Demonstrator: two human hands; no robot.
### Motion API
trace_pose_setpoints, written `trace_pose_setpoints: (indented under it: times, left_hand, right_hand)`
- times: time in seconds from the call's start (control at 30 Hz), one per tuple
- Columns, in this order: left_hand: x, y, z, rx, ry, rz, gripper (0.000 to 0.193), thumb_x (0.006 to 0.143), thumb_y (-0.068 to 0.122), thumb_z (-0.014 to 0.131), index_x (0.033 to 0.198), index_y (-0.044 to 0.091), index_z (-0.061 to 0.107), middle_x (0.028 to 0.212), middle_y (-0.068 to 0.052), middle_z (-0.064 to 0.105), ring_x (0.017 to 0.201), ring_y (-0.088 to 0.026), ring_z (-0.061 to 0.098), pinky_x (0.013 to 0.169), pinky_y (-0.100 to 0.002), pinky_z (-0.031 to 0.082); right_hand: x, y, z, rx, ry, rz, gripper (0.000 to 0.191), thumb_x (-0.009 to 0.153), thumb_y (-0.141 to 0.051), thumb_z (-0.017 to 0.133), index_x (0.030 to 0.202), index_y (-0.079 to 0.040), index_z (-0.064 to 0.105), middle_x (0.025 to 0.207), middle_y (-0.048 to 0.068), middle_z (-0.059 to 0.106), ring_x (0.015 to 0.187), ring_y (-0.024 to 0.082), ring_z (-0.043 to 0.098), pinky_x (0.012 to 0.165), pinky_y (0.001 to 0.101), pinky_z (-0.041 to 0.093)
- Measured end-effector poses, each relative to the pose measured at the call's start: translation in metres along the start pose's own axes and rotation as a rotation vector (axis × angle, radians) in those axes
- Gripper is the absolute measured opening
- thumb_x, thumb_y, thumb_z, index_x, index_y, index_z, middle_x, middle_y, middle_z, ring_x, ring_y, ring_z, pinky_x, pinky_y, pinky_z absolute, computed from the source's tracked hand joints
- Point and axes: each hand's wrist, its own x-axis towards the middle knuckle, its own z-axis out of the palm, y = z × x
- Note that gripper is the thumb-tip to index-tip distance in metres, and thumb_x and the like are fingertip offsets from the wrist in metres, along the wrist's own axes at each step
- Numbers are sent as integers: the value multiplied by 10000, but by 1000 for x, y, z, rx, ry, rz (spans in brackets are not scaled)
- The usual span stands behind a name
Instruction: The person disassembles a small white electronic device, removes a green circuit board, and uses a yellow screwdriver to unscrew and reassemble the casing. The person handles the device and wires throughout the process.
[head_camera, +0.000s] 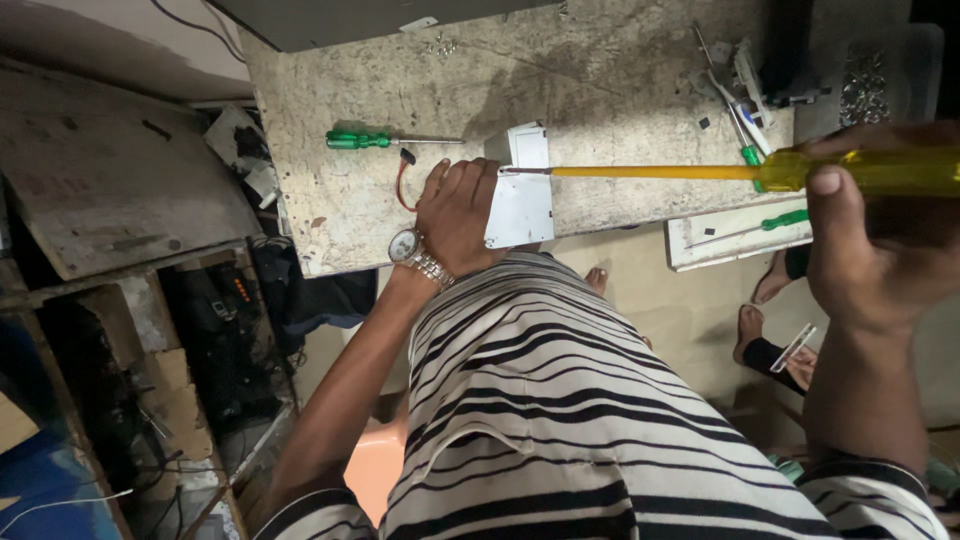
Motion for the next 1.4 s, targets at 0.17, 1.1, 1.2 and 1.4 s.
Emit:
trace_pose_setpoints:
  times: [0.17, 1.1, 1.2, 1.4]
  left_hand:
    - [-1, -2, 2, 49, 13, 22, 1012, 619, 439, 856, 1420, -51, 479, 1338, -191, 553, 1300, -326, 492, 1194, -514, 263]
    - [-1, -3, -1, 48, 17, 28, 1056, 599, 510, 845, 1418, -46, 477, 1350, -187, 554, 1315, -327, 496, 1180, -503, 280]
    - [-4, 1, -6, -14, 100, 47, 1017, 676, 556, 852, 1390, -64, 478, 1323, -218, 559, 1279, -363, 512, 1167, -521, 306]
    - [-9, 6, -15, -93, 130, 7, 1020, 659, 595, 860, 1355, -61, 506, 1265, -198, 584, 1237, -349, 541, 1144, -527, 324]
  right_hand:
    - [-3, 6, 1, 33, -3, 71, 165, 1165, -6, 598, 1298, 85, 562, 1157, 161, 682, 944, 156, 634, 840, 222, 498]
    - [34, -10, 19, -54, -131, -406, 629, 1072, 70, 662, 1523, -66, 246, 1252, 212, 579, 988, 328, 729, 861, 351, 627]
    - [52, -29, 30, 10, -193, -549, 676, 977, 100, 694, 1422, -72, 215, 1279, 203, 462, 956, 353, 758, 811, 365, 628]
    - [71, -61, 50, 55, -277, -667, 666, 916, 99, 712, 1325, -26, 202, 1201, 200, 413, 923, 367, 768, 726, 366, 623]
